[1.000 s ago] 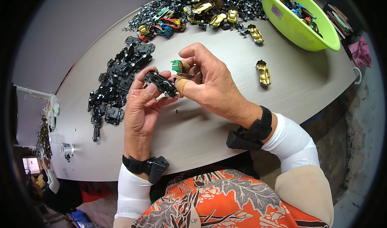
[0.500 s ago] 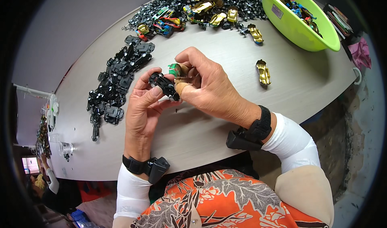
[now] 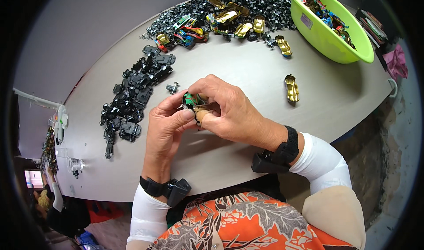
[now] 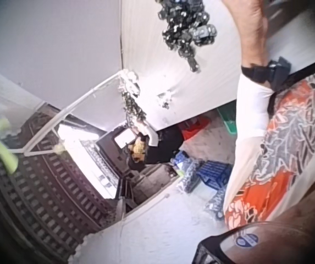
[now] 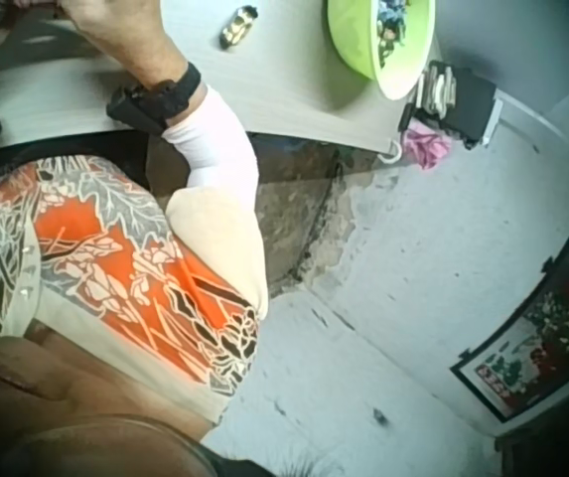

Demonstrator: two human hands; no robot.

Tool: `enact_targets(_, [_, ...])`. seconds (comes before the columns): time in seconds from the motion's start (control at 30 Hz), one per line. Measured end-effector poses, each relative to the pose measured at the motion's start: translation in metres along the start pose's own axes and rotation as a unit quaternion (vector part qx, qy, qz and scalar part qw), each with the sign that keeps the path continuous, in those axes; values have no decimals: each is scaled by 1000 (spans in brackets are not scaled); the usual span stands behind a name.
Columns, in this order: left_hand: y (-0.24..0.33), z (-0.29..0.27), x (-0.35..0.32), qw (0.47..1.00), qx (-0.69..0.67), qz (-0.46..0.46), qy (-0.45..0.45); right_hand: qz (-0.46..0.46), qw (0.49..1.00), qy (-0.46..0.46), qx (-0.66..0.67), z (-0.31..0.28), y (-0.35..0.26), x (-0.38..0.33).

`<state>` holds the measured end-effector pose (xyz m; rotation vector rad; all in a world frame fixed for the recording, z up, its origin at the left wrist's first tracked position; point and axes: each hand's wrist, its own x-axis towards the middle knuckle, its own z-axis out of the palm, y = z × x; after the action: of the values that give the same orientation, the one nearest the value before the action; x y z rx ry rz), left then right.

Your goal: The person assembles small toy cars by hand at a table. They pick up black chassis and colorful car bodies, snap them together, and place the finished units on the table. The person handles the parts one at a time, repeatedly performing the same assembly sequence.

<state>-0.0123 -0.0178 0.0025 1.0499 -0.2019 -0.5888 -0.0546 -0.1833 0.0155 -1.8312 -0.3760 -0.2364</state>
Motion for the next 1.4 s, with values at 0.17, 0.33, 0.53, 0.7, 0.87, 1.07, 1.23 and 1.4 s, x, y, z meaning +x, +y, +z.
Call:
enact_targets(0.17, [-5, -2, 0, 985, 146, 92, -26, 35, 998, -8, 48, -1, -2, -1])
enact_targets(0.33, [-6, 10, -4, 975, 194, 107, -8, 17, 1000, 9, -4, -3, 6, -1])
enact_targets(0.53, [-2, -7, -4, 993, 117, 21, -28, -25, 999, -19, -29, -5, 10, 0])
enact_targets(0.7, [-4, -9, -4, 998, 40, -41, -37, 59, 996, -24, 67, -5, 9, -2])
enact_targets(0.87, [-2, -12, -5, 997, 31, -55, -42, 124, 963, -91, 223, -23, 11, 3])
enact_targets(1.07, [-4, -12, -8, 993, 89, -58, -53, 169, 961, -146, 163, -24, 9, 3])
enact_targets(1.23, [-12, -5, -11, 973, 228, -26, -17, 170, 976, -131, 31, -14, 15, -1])
enact_targets(1.4, [-18, -1, -10, 966, 257, -22, 16, 128, 983, -102, -78, -5, 22, -7])
